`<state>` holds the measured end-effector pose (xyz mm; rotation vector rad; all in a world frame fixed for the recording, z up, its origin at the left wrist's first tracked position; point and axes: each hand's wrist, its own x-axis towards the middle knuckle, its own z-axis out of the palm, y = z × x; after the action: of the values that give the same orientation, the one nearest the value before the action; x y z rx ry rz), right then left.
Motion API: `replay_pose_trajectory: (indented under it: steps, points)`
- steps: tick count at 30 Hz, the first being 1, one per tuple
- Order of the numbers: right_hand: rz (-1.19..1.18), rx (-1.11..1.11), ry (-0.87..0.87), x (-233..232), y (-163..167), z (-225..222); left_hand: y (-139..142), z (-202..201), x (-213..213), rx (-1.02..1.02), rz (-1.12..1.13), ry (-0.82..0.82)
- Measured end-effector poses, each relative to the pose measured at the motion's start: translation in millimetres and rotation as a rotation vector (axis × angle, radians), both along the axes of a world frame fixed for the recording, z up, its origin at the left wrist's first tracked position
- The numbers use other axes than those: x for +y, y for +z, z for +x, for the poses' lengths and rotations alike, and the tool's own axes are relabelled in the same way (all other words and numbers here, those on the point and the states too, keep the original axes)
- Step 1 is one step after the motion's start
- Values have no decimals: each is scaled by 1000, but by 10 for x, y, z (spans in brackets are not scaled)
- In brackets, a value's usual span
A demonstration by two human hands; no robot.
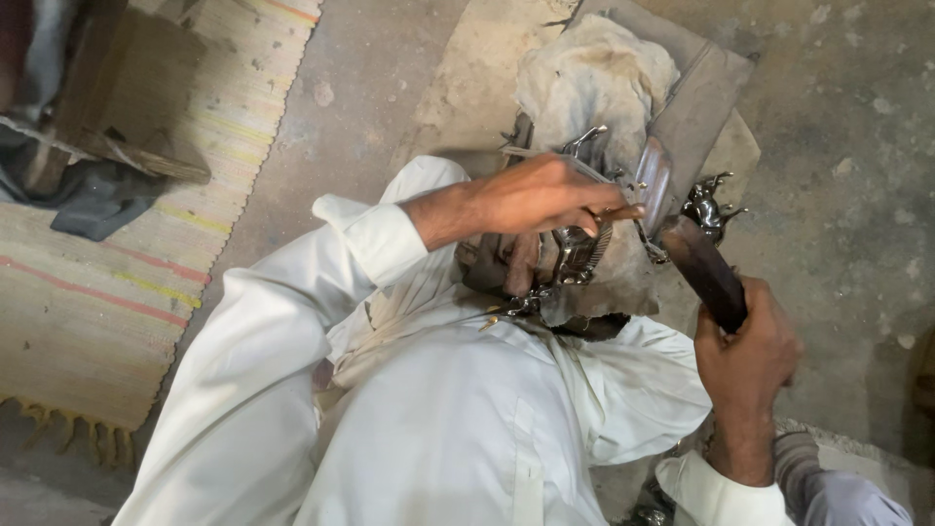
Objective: The person sits cross-legged on the floor with a leather sandbag holding a silver animal figurine. They hold a small punch against the figurine and strike it with a wooden mallet, repositioning the figurine and punch between strikes to work the metal surface.
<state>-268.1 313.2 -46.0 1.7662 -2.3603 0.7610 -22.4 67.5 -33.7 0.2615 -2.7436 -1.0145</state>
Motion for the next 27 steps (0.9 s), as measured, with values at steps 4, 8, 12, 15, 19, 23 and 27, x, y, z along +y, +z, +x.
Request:
replay_pose_trajectory:
  steps: [4,8,12,15,19,23,27]
  points:
    - [-8,-116,-42,-20,-215,99,-21,-190,-95,161,-233,-126]
    - [-205,-168,-60,-3,-367,219,-101,-265,-127,113,-285,-169]
    - [-302,-250,-208,22,-403,202,-120,-293,-116,36,-339,-164]
    - [-217,138,-88,38,-340,103,-91,-322,-111,15,-328,-173]
    - [-141,139,25,53,-140,-13,-88,-292,-81,63,-292,-96]
    - [-132,19,40,17,168,-40,-129,-251,-33,186,-288,-39]
    - [-86,237,109,-107,475,49,-146,-155,36,218,-251,70]
